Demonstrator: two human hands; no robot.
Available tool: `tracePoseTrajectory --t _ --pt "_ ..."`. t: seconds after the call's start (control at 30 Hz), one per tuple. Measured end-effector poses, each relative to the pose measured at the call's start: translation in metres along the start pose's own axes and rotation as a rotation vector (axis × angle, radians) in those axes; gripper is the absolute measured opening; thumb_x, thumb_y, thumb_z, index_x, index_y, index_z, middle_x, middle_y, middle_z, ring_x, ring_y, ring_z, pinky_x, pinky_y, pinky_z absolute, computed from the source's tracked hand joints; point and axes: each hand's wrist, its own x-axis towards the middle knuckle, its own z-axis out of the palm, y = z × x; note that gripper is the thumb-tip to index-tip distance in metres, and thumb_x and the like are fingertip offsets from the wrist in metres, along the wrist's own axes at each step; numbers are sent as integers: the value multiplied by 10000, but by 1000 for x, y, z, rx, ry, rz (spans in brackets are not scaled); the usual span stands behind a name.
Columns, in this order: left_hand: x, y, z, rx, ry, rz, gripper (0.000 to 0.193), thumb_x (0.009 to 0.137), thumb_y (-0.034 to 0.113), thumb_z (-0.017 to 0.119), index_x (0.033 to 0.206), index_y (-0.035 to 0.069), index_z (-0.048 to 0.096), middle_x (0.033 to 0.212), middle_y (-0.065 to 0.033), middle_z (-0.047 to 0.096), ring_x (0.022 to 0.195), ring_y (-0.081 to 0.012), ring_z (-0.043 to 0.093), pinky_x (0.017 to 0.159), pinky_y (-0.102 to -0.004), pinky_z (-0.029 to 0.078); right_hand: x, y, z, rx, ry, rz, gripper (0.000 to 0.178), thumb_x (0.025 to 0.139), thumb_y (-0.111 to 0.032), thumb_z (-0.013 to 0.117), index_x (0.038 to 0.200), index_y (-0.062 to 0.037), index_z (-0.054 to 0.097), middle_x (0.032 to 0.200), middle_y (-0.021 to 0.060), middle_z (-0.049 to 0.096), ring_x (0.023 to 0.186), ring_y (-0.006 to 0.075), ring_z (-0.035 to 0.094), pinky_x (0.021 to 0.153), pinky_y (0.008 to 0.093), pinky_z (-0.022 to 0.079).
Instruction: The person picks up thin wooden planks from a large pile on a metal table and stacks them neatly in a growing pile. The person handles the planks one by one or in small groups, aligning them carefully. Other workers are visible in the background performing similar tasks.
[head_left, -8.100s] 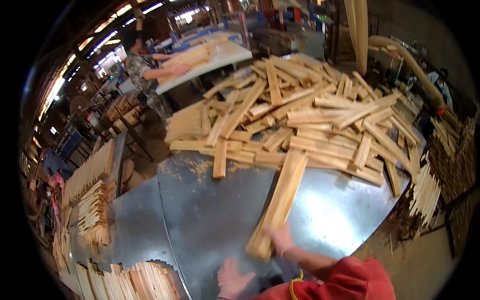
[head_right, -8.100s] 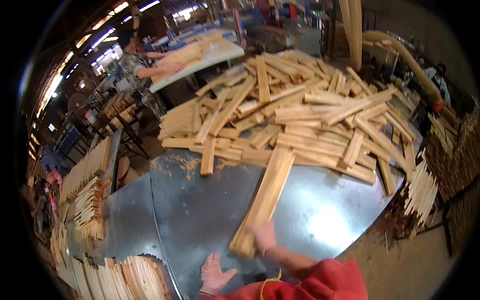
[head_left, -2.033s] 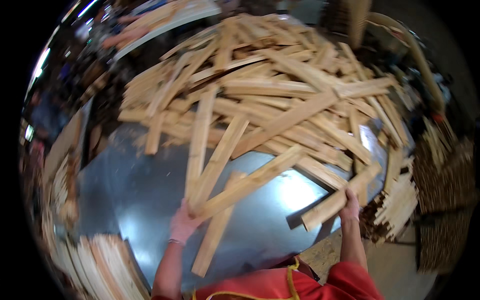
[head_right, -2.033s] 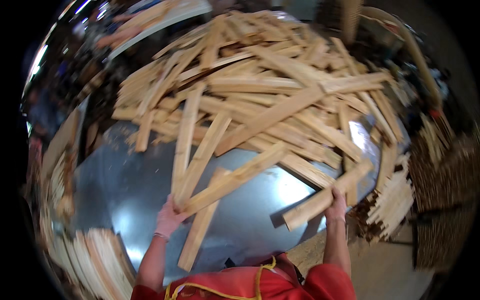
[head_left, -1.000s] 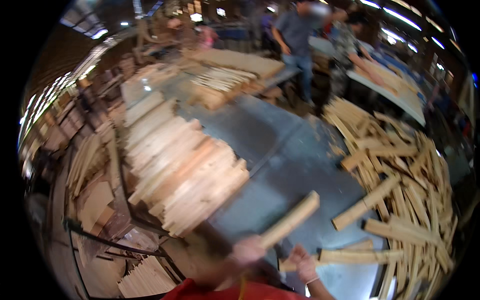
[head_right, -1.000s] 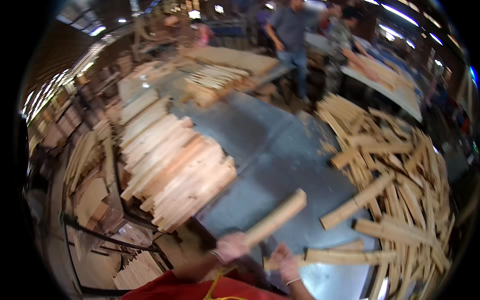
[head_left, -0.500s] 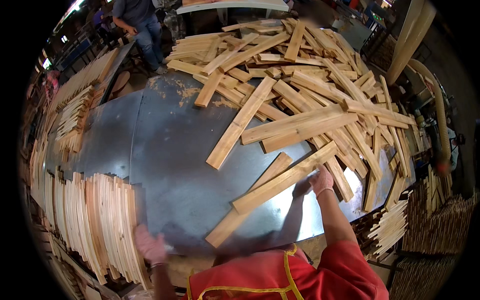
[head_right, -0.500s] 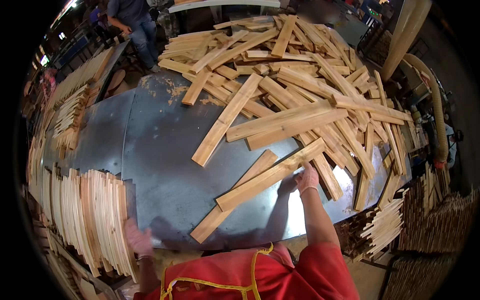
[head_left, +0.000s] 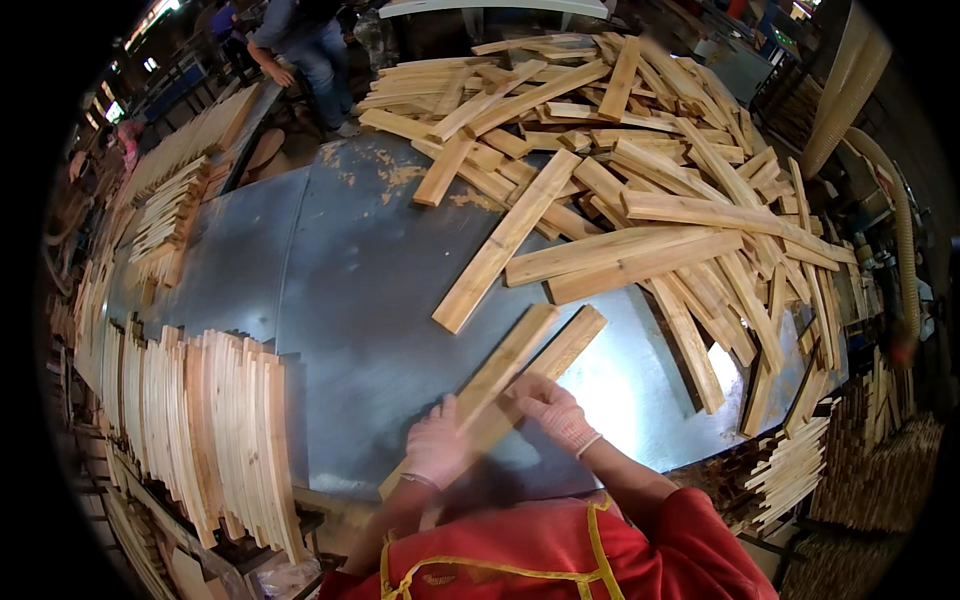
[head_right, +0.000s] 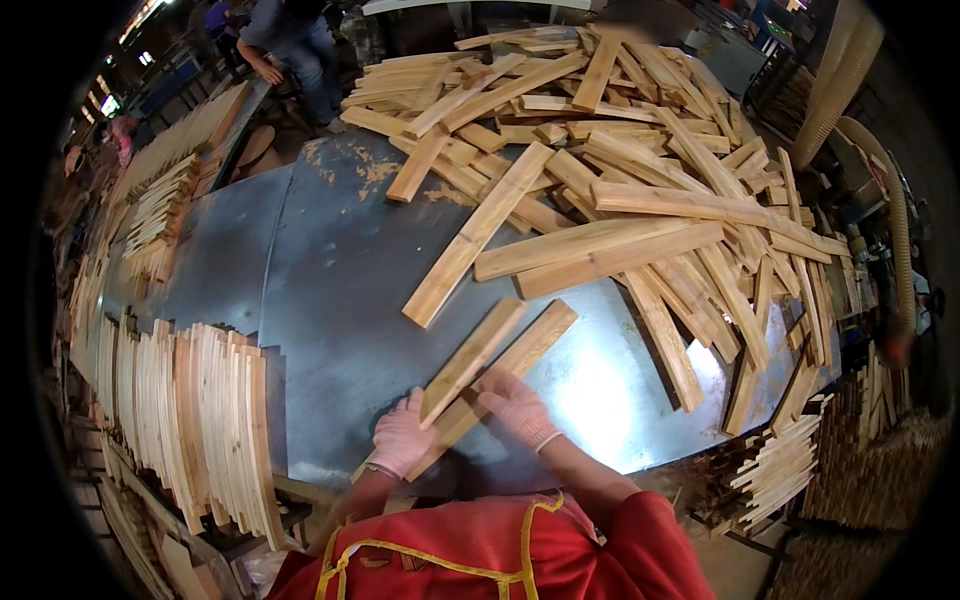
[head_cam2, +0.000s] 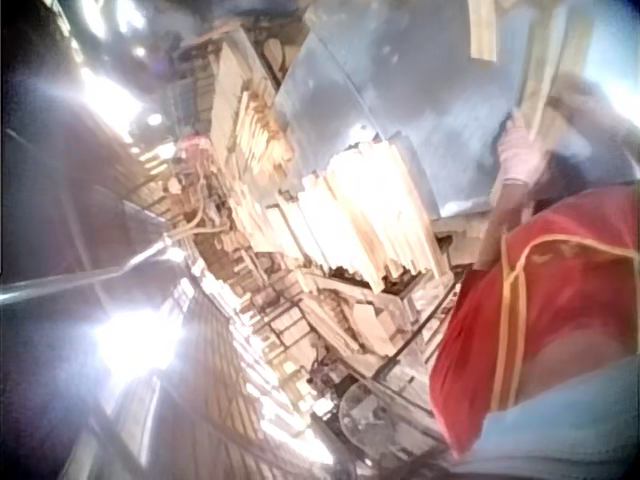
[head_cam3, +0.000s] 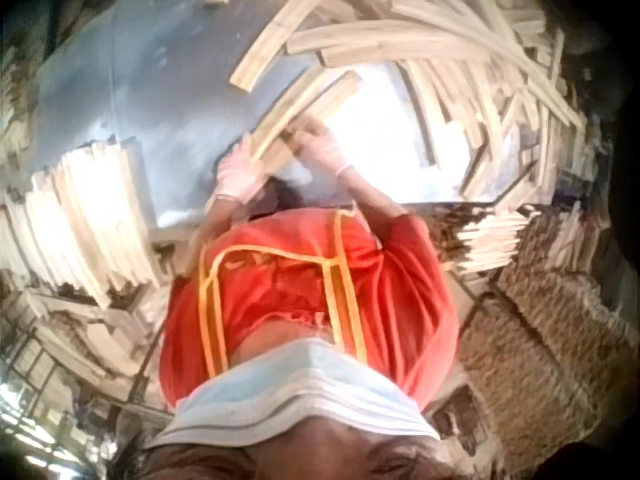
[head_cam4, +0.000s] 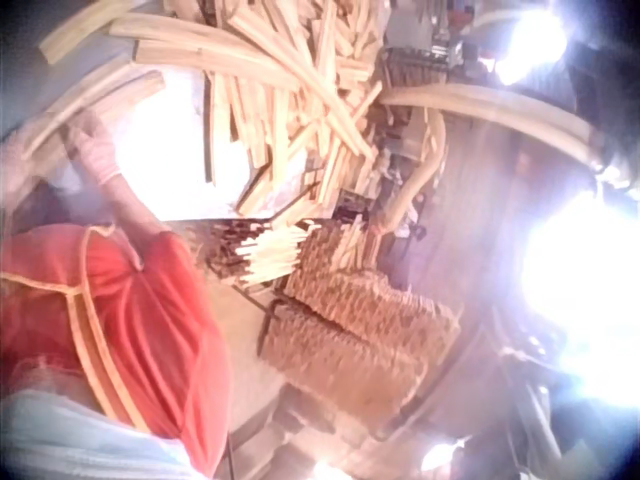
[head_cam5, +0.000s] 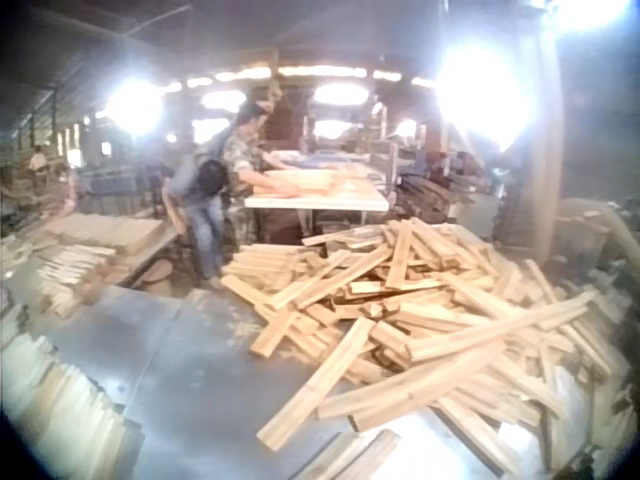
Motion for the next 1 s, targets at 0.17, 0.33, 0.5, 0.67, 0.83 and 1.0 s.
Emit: tracePoseTrajectory --t 0.17,0.33,0.5,0.67,0.83,1.0 --pt "-59 -125 43 -49 161 -169 751 992 396 618 1647 85 424 1477 -146 622 1329 -354 621 1131 -503 479 10 4 -12 -1314 -19 -590 737 885 -252 723 1586 -163 516 1583 147 539 1465 440 498 1201 592 386" --pt "-139 -259 65 240 309 -439 842 962 417 669 1687 108 373 1748 -141 367 1658 -343 233 1355 -535 134 24 -16 32 -1671 -262 -720 658 914 -316 693 1544 -195 549 1526 125 582 1462 390 513 1238 609 304" --pt "-165 -325 49 272 379 -834 921 959 468 698 1709 89 319 1769 -147 323 1639 -381 255 1347 -553 166 7 -64 92 -1409 -332 -542 587 908 -476 746 1387 -148 661 1355 116 691 1349 334 610 1169 505 405" --pt "-125 -233 50 -322 470 -320 1005 936 474 794 1693 13 322 1725 -245 378 1590 -408 375 1300 -495 303 9 -103 138 -748 -244 -239 710 921 -563 750 1419 -72 629 1271 191 730 1208 356 696 1050 438 530" --pt "-44 -110 21 -1077 47 -153 1015 866 335 790 1700 8 313 1604 -267 537 1447 -371 570 1194 -408 444 52 -113 131 -540 -447 -293 749 965 -525 732 1542 -81 559 1274 227 738 1197 356 712 1043 423 544" --pt "5 -72 -24 -860 59 -301 985 823 335 810 1676 72 393 1470 -222 666 1352 -376 647 1133 -428 504 166 -159 -7 -739 27 -602 627 935 -327 768 1507 -115 621 1407 190 703 1271 403 663 1122 438 526"
